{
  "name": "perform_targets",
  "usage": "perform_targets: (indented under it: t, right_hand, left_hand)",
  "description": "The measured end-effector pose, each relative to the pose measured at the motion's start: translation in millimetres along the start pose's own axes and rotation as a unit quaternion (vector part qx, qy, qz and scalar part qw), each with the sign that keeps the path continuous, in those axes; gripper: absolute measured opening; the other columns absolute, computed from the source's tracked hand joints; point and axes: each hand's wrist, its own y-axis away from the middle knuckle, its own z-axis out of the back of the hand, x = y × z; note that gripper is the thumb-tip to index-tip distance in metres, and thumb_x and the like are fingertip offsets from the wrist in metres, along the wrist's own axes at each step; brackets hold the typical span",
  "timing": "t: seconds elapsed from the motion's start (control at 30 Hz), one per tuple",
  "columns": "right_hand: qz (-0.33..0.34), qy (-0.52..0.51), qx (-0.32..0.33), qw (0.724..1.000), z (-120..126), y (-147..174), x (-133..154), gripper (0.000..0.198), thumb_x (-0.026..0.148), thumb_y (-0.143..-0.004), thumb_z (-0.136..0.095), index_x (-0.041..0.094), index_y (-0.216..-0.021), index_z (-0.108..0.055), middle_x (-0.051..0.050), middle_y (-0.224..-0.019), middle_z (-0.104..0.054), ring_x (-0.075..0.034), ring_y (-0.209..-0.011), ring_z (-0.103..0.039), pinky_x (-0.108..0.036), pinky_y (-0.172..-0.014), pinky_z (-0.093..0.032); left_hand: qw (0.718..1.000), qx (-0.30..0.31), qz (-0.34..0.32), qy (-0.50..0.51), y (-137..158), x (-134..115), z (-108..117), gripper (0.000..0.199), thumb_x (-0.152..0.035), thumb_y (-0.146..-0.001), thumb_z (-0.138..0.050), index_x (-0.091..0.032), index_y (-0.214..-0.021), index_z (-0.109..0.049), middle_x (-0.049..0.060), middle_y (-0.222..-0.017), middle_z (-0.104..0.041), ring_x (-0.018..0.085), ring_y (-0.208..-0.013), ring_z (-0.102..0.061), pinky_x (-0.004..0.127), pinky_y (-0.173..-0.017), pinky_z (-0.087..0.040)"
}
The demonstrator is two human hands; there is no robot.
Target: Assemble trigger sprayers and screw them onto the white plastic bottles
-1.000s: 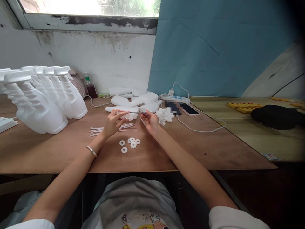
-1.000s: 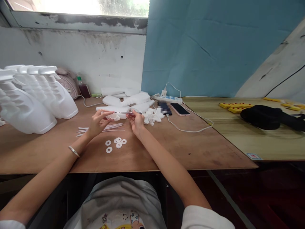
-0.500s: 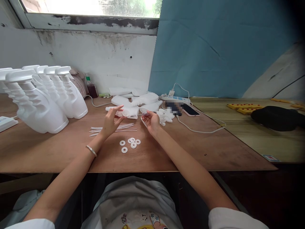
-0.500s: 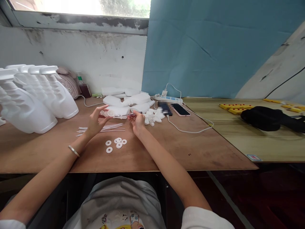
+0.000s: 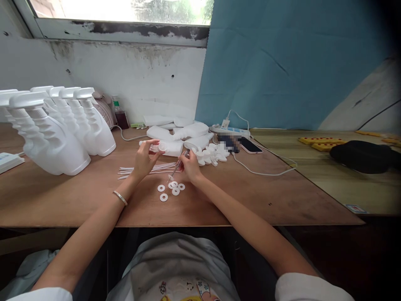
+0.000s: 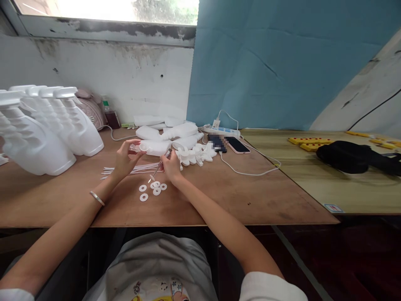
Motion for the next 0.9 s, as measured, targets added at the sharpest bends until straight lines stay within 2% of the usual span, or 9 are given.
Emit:
perform_targets:
  t: [0.2, 0.3, 0.37, 0.43, 0.57, 0.67, 0.77, 0.83, 0.9]
  right_hand:
    - [0.083, 0.043, 0.076, 0.993, -4.2, 15.6, 1.4, 0.016, 0.016, -0.065, -0.060, 0.022, -0.066, -0.045, 0.011, -0.047, -0.049, -0.006, -0.038, -0.043, -0.016, -0.038, -0.033]
    - [0.103, 0.036, 0.082, 0.991, -4.3, 16.7, 4.5, 0.015, 0.021, -0.069, -0.059, 0.022, -0.069, -0.044, 0.010, -0.051, -0.049, -0.006, -0.041, -0.045, -0.016, -0.041, -0.035]
    - [0.112, 0.024, 0.070, 0.991, -2.3, 13.3, 7.8, 0.015, 0.027, -0.074, -0.054, 0.022, -0.068, -0.041, 0.010, -0.050, -0.045, -0.006, -0.039, -0.042, -0.016, -0.040, -0.034]
    - [0.113, 0.015, 0.059, 0.992, 1.7, 7.5, 11.9, 0.020, 0.031, -0.079, -0.046, 0.022, -0.063, -0.037, 0.011, -0.045, -0.037, -0.006, -0.034, -0.037, -0.016, -0.035, -0.029]
    - [0.112, 0.034, 0.048, 0.992, 11.9, -2.5, 20.0, 0.028, 0.031, -0.081, -0.040, 0.022, -0.056, -0.032, 0.010, -0.039, -0.033, -0.006, -0.029, -0.028, -0.018, -0.031, -0.022]
    - [0.134, 0.067, 0.032, 0.988, 15.6, -2.8, 24.4, 0.021, 0.031, -0.074, -0.056, 0.020, -0.060, -0.044, 0.009, -0.044, -0.042, -0.006, -0.037, -0.035, -0.018, -0.040, -0.030]
    - [0.200, 0.168, 0.043, 0.964, 14.5, 0.5, 25.6, 0.021, 0.034, -0.067, -0.068, 0.021, -0.079, -0.057, 0.005, -0.062, -0.055, -0.010, -0.056, -0.049, -0.021, -0.056, -0.038]
    - [0.244, 0.267, 0.079, 0.929, 13.2, 1.6, 24.0, 0.031, 0.037, -0.068, -0.068, 0.021, -0.092, -0.058, 0.002, -0.074, -0.060, -0.013, -0.068, -0.054, -0.023, -0.063, -0.039]
    - [0.248, 0.355, 0.127, 0.892, 13.0, 1.2, 21.1, 0.033, 0.039, -0.072, -0.065, 0.020, -0.098, -0.057, 0.000, -0.076, -0.060, -0.014, -0.069, -0.054, -0.024, -0.063, -0.038]
  left_hand:
    - [1.000, 0.019, -0.004, -0.002, -0.1, -4.3, 2.1, 0.031, -0.037, -0.079, -0.058, -0.018, -0.103, -0.054, 0.005, -0.098, -0.059, 0.015, -0.088, -0.056, 0.024, -0.066, -0.053]
    - [0.999, 0.036, -0.004, 0.012, 0.4, -4.1, 1.1, 0.030, -0.036, -0.079, -0.058, -0.017, -0.102, -0.055, 0.006, -0.100, -0.059, 0.016, -0.089, -0.055, 0.024, -0.065, -0.053]
    - [0.998, 0.047, 0.019, 0.029, 0.6, -3.5, -0.9, 0.032, -0.037, -0.077, -0.059, -0.017, -0.101, -0.055, 0.006, -0.098, -0.059, 0.015, -0.086, -0.055, 0.024, -0.064, -0.053]
    - [0.991, 0.067, 0.081, 0.082, 0.5, -3.2, -3.4, 0.037, -0.039, -0.074, -0.063, -0.016, -0.102, -0.055, 0.005, -0.092, -0.058, 0.014, -0.079, -0.057, 0.024, -0.060, -0.054]
    - [0.926, 0.130, 0.241, 0.259, -1.1, -5.9, -5.8, 0.048, -0.040, -0.067, -0.069, -0.015, -0.104, -0.053, 0.003, -0.085, -0.053, 0.012, -0.068, -0.057, 0.028, -0.054, -0.056]
    - [0.894, 0.130, 0.284, 0.322, -2.9, -10.2, -3.8, 0.050, -0.039, -0.065, -0.071, -0.015, -0.105, -0.052, 0.002, -0.083, -0.052, 0.009, -0.065, -0.055, 0.029, -0.056, -0.058]
    - [0.888, 0.145, 0.291, 0.327, -3.6, -14.2, -1.0, 0.053, -0.038, -0.064, -0.071, -0.015, -0.107, -0.052, 0.000, -0.076, -0.052, 0.008, -0.061, -0.052, 0.029, -0.055, -0.058]
    - [0.887, 0.171, 0.287, 0.317, -2.9, -15.3, 0.1, 0.055, -0.039, -0.065, -0.071, -0.015, -0.110, -0.050, 0.000, -0.074, -0.052, 0.009, -0.060, -0.053, 0.027, -0.053, -0.057]
    - [0.885, 0.205, 0.279, 0.311, -1.5, -14.9, 0.5, 0.057, -0.040, -0.066, -0.070, -0.016, -0.113, -0.049, 0.001, -0.077, -0.055, 0.010, -0.063, -0.055, 0.024, -0.052, -0.055]
